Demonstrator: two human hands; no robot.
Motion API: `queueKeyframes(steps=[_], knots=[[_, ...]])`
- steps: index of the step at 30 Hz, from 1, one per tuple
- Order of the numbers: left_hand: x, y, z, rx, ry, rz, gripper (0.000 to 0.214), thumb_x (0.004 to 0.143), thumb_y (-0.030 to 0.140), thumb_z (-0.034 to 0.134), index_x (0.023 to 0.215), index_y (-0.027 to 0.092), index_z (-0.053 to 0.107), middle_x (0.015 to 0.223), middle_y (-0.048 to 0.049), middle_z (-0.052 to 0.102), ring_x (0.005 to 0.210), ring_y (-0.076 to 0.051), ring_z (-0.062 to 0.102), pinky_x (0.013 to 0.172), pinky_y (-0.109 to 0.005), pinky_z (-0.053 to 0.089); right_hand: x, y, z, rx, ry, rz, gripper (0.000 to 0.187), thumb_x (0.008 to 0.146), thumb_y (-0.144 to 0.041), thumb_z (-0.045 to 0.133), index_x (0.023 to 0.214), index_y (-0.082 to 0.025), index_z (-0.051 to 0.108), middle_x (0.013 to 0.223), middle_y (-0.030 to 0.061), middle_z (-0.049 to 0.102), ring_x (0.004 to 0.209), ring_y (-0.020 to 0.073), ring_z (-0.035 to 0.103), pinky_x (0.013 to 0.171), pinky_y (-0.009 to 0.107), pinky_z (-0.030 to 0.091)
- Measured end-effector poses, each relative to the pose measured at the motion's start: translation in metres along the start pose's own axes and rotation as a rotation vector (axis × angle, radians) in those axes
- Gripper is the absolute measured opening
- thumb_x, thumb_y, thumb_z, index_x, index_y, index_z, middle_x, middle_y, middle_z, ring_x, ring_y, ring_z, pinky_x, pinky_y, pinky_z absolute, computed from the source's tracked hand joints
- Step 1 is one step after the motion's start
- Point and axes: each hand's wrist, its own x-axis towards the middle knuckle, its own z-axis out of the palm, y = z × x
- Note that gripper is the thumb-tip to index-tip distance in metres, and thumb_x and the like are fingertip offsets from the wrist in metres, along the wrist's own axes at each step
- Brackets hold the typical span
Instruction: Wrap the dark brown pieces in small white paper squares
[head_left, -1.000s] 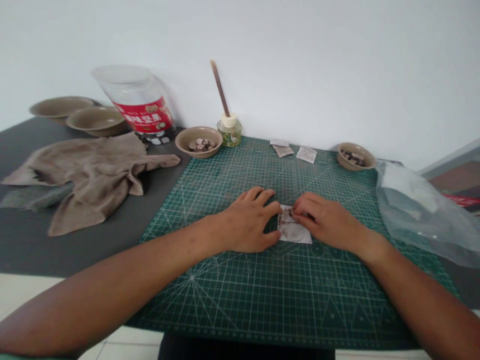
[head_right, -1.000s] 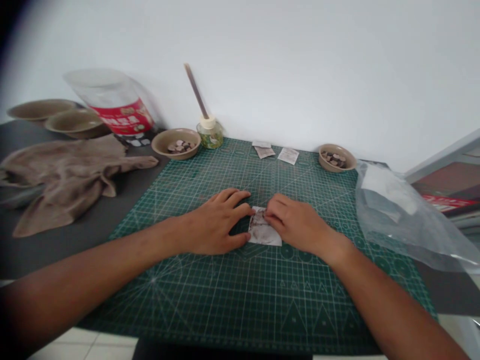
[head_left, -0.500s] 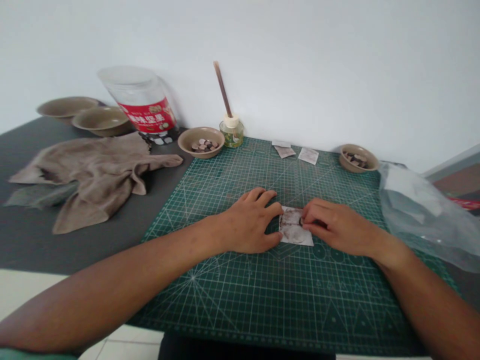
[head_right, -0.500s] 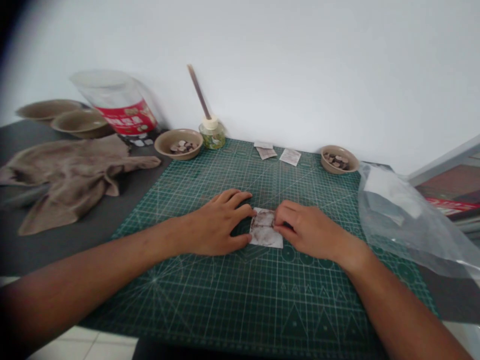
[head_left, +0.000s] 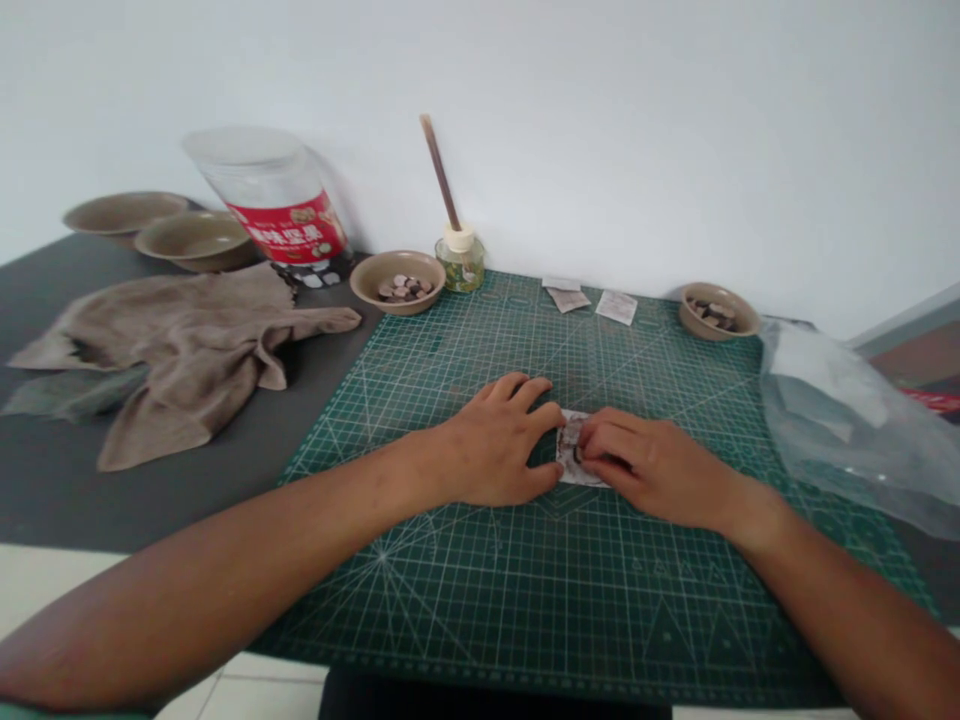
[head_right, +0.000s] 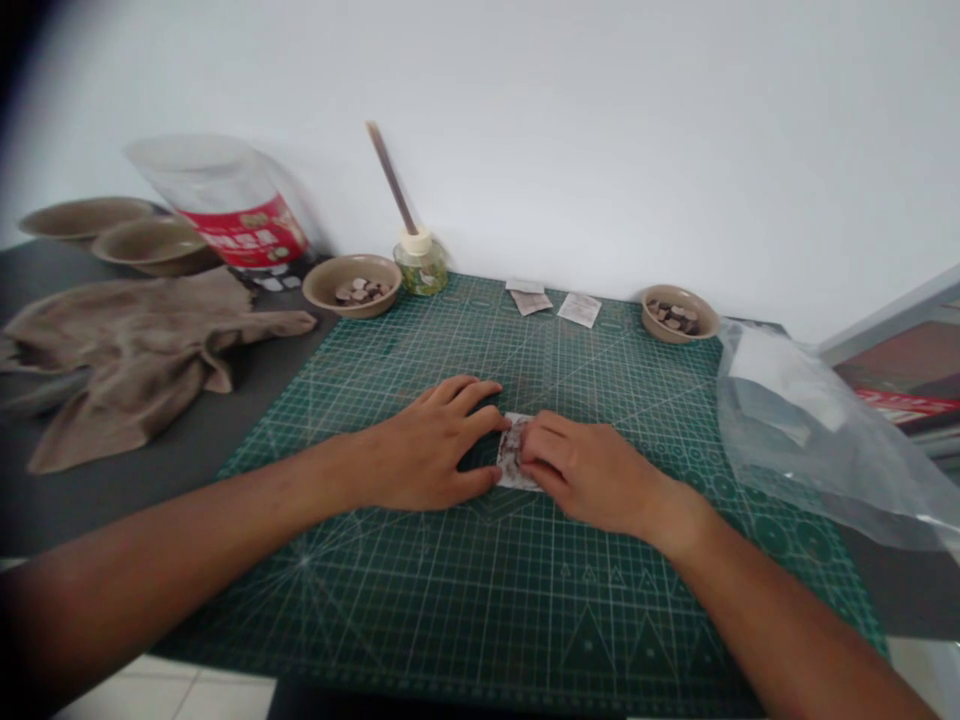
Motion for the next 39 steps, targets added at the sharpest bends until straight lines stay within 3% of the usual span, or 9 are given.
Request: queueKeyframes(steps=[4,9,14,20,25,27,31,36,39], knots=[[0.000,-0.001,0.001,-0.001,0.005,-0.003,0.048,0.090,0.050,0.058,0.130,0.022,0.054,0.151,-0.0142,0.039,0.140,-0.039,0.035,0.113,-0.058,0.033,0.003,0.006,-0.002,-0.048,0.110,0.095,0.006,0.097,-0.024,0.055,0.095,-0.021,0.061,0.101,0.0054,0.064,0.091,0.0196,0.061,0.080,0.034,0.048],[0.000,-0.001,0.002,-0.006,0.000,0.006,0.049,0.090,0.049,0.058,0.130,0.022,0.054,0.151,-0.0132,0.039,0.140,-0.038,0.034,0.114,-0.056,0.032,0.001,0.001,-0.001,-0.001,-0.010,0.006,0.010,0.099,-0.023,0.052,0.094,-0.021,0.061,0.101,0.0041,0.064,0.085,0.0167,0.062,0.076,0.031,0.048],[0.000,-0.003,0.002,0.013,0.004,0.005,0.048,0.091,0.050,0.055,0.131,0.023,0.054,0.150,-0.0132,0.039,0.140,-0.038,0.034,0.114,-0.058,0.033,0.006,0.002,-0.001,-0.081,0.122,0.101,0.009,0.099,-0.023,0.053,0.096,-0.021,0.061,0.103,0.0058,0.064,0.091,0.0193,0.062,0.079,0.033,0.047],[0.001,-0.001,0.001,-0.008,-0.001,0.011,0.047,0.089,0.049,0.059,0.128,0.022,0.055,0.151,-0.0139,0.039,0.141,-0.038,0.033,0.114,-0.057,0.033,-0.001,0.000,-0.003,0.048,-0.024,-0.007,0.008,0.097,-0.022,0.055,0.092,-0.022,0.061,0.097,0.0027,0.063,0.082,0.0157,0.061,0.073,0.030,0.046],[0.001,-0.002,0.001,0.008,-0.001,-0.002,0.048,0.091,0.050,0.055,0.131,0.024,0.054,0.151,-0.0134,0.039,0.141,-0.039,0.033,0.113,-0.059,0.033,0.006,0.005,-0.002,-0.062,0.115,0.097,0.009,0.098,-0.024,0.054,0.094,-0.021,0.061,0.101,0.0053,0.064,0.088,0.0188,0.061,0.076,0.032,0.046],[0.001,-0.002,0.002,0.009,-0.004,0.000,0.049,0.091,0.050,0.055,0.133,0.024,0.053,0.151,-0.0130,0.039,0.141,-0.038,0.033,0.113,-0.058,0.032,0.003,0.009,-0.006,-0.062,0.094,0.116,0.009,0.097,-0.025,0.055,0.091,-0.021,0.060,0.097,0.0039,0.063,0.086,0.0179,0.060,0.076,0.032,0.046],[0.001,-0.001,0.001,0.007,-0.015,0.009,0.050,0.090,0.050,0.057,0.131,0.022,0.054,0.151,-0.0138,0.038,0.141,-0.039,0.033,0.114,-0.057,0.032,-0.002,0.002,-0.005,0.002,-0.043,0.003,0.010,0.099,-0.025,0.053,0.092,-0.021,0.059,0.097,0.0029,0.062,0.082,0.0158,0.060,0.073,0.030,0.046],[0.001,-0.002,0.002,0.022,0.005,0.009,0.049,0.091,0.050,0.055,0.132,0.023,0.054,0.150,-0.0138,0.039,0.140,-0.038,0.034,0.114,-0.057,0.033,0.004,0.004,-0.006,-0.167,0.084,0.111,0.012,0.099,-0.025,0.050,0.098,-0.020,0.060,0.102,0.0069,0.063,0.089,0.0208,0.061,0.073,0.033,0.046],[0.001,-0.002,0.003,0.021,0.009,0.012,0.050,0.090,0.051,0.056,0.132,0.024,0.054,0.150,-0.0134,0.039,0.140,-0.038,0.034,0.114,-0.057,0.033,-0.001,0.008,-0.012,-0.139,0.039,0.116,0.010,0.099,-0.025,0.052,0.093,-0.021,0.060,0.096,0.0044,0.063,0.084,0.0190,0.061,0.074,0.033,0.046]])
